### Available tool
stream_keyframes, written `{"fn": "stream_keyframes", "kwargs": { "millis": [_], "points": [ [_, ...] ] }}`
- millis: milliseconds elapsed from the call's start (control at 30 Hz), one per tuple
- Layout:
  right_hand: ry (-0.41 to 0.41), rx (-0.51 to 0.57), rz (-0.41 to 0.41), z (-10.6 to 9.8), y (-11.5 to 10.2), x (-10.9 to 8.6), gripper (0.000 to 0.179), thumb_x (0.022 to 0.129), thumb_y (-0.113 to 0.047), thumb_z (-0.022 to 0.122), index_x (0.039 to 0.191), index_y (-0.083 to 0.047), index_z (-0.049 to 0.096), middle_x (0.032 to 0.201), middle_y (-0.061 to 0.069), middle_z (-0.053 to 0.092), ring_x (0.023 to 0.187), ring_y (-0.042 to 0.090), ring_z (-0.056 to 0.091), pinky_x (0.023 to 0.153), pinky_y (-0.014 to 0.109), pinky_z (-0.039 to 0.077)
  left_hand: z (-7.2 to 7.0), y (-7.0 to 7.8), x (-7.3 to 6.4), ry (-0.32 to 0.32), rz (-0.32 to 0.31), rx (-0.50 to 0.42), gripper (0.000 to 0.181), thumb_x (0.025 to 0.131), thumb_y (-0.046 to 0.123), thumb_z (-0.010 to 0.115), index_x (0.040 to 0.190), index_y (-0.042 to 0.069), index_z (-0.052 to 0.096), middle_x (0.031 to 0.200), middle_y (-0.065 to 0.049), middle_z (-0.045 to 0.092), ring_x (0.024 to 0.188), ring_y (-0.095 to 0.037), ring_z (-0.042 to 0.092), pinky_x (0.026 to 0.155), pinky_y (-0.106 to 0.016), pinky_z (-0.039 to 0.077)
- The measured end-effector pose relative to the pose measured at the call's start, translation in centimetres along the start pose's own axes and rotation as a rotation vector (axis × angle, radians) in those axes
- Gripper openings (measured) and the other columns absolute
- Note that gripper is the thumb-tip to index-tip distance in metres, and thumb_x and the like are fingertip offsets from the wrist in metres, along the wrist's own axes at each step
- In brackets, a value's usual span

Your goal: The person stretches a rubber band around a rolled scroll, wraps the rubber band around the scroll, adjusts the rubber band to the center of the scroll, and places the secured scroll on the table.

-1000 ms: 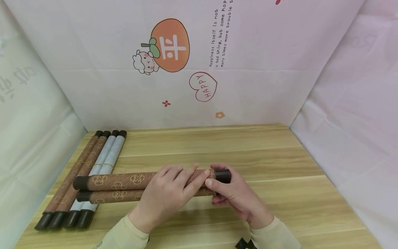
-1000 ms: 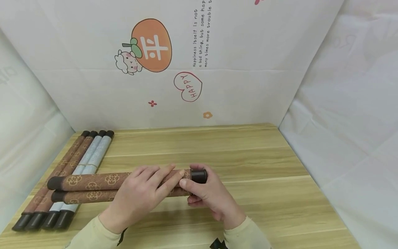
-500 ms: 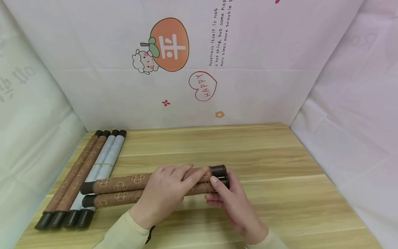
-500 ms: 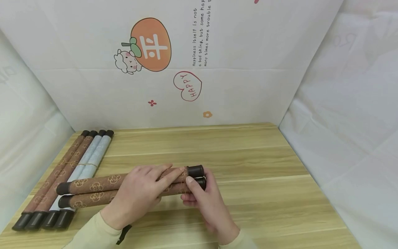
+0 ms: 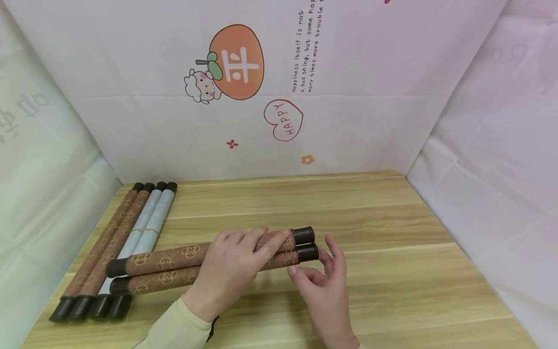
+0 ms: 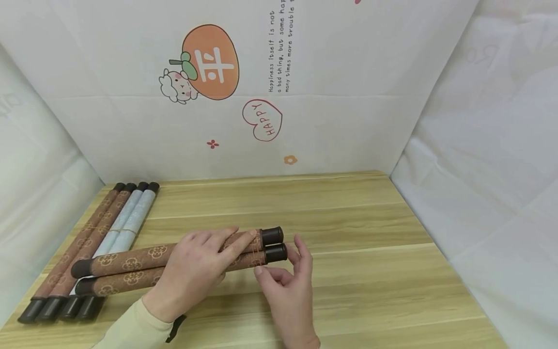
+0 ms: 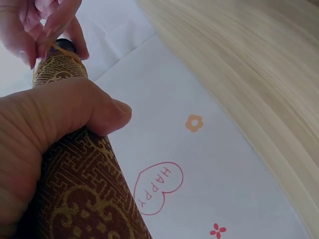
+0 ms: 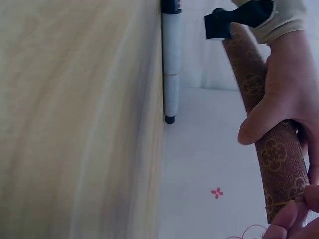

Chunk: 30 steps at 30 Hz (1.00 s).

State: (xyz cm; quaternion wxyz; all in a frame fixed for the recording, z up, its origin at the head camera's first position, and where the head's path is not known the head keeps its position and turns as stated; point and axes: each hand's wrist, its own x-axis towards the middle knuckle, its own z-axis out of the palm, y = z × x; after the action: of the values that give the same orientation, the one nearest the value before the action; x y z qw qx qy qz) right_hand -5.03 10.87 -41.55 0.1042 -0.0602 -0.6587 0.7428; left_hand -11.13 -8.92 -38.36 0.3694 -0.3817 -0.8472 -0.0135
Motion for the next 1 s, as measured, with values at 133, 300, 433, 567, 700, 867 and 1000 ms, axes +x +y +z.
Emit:
{"fn": "stream_keyframes", "kwargs": {
  "millis": [133, 300, 433, 567, 700, 867, 1000],
  "points": [
    [0.053, -0.063, -0.290, 0.3, 0.9, -0.2, 0.092, 0.084, 0.016, 0.075, 0.159, -0.014, 0.031, 0.145, 0.015, 0.045, 0.084, 0.015, 0.075, 0.076, 0.024, 0.061, -0.1, 0.2, 0.1, 0.023, 0.000, 0.016, 0.049, 0.099, 0.014, 0.049, 0.142, 0.031, 0.065, 0.116, -0.007, 0.076, 0.079, -0.027, 0.073, 0.064, -0.042, 0.059],
    [-0.007, -0.241, -0.735, 0.3, 1.0, 0.5, 0.078, 0.078, 0.022, 0.074, 0.148, 0.007, 0.042, 0.136, 0.028, 0.048, 0.081, 0.011, 0.073, 0.077, 0.017, 0.059, 0.0, 0.6, 0.3, 0.065, 0.019, 0.038, 0.044, 0.101, 0.019, 0.047, 0.138, 0.030, 0.067, 0.111, -0.006, 0.076, 0.074, -0.026, 0.072, 0.063, -0.041, 0.060],
    [0.027, -0.418, -0.970, 0.2, 0.2, 1.5, 0.058, 0.084, 0.007, 0.072, 0.138, 0.012, 0.052, 0.125, 0.026, 0.056, 0.075, 0.013, 0.072, 0.084, 0.016, 0.055, -0.1, 1.0, 0.4, 0.088, 0.041, 0.040, 0.041, 0.100, 0.019, 0.048, 0.134, 0.028, 0.070, 0.112, -0.007, 0.076, 0.075, -0.025, 0.072, 0.067, -0.041, 0.061],
    [0.041, -0.509, -1.080, 0.0, -0.5, 2.4, 0.043, 0.096, -0.010, 0.064, 0.132, 0.012, 0.056, 0.122, 0.025, 0.060, 0.071, 0.016, 0.070, 0.078, 0.018, 0.057, -0.2, 1.1, 0.3, 0.085, 0.044, 0.020, 0.042, 0.099, 0.019, 0.048, 0.133, 0.026, 0.070, 0.114, -0.009, 0.075, 0.074, -0.024, 0.072, 0.069, -0.041, 0.060],
    [0.012, -0.533, -1.113, -0.3, -0.9, 2.8, 0.041, 0.103, -0.019, 0.058, 0.129, 0.013, 0.057, 0.125, 0.029, 0.058, 0.072, 0.018, 0.072, 0.072, 0.020, 0.059, -0.4, 1.1, 0.2, 0.054, 0.036, 0.006, 0.045, 0.098, 0.015, 0.047, 0.137, 0.026, 0.068, 0.116, -0.010, 0.075, 0.074, -0.024, 0.072, 0.068, -0.041, 0.060],
    [0.021, -0.569, -1.140, -0.8, -1.5, 3.0, 0.038, 0.104, -0.020, 0.057, 0.126, 0.011, 0.061, 0.125, 0.028, 0.061, 0.082, 0.023, 0.073, 0.082, 0.020, 0.059, -0.3, 1.0, 0.0, 0.028, 0.035, -0.005, 0.050, 0.098, 0.013, 0.045, 0.141, 0.025, 0.066, 0.117, -0.009, 0.075, 0.074, -0.024, 0.072, 0.068, -0.040, 0.060],
    [-0.056, -0.670, -1.114, -1.6, -1.9, 3.1, 0.042, 0.099, -0.022, 0.066, 0.130, 0.006, 0.063, 0.129, 0.022, 0.064, 0.106, 0.030, 0.069, 0.101, 0.019, 0.051, -0.2, 0.8, -0.2, -0.011, 0.037, -0.009, 0.052, 0.097, 0.011, 0.051, 0.147, 0.019, 0.061, 0.120, -0.008, 0.075, 0.079, -0.022, 0.073, 0.070, -0.039, 0.060]
  ]
}}
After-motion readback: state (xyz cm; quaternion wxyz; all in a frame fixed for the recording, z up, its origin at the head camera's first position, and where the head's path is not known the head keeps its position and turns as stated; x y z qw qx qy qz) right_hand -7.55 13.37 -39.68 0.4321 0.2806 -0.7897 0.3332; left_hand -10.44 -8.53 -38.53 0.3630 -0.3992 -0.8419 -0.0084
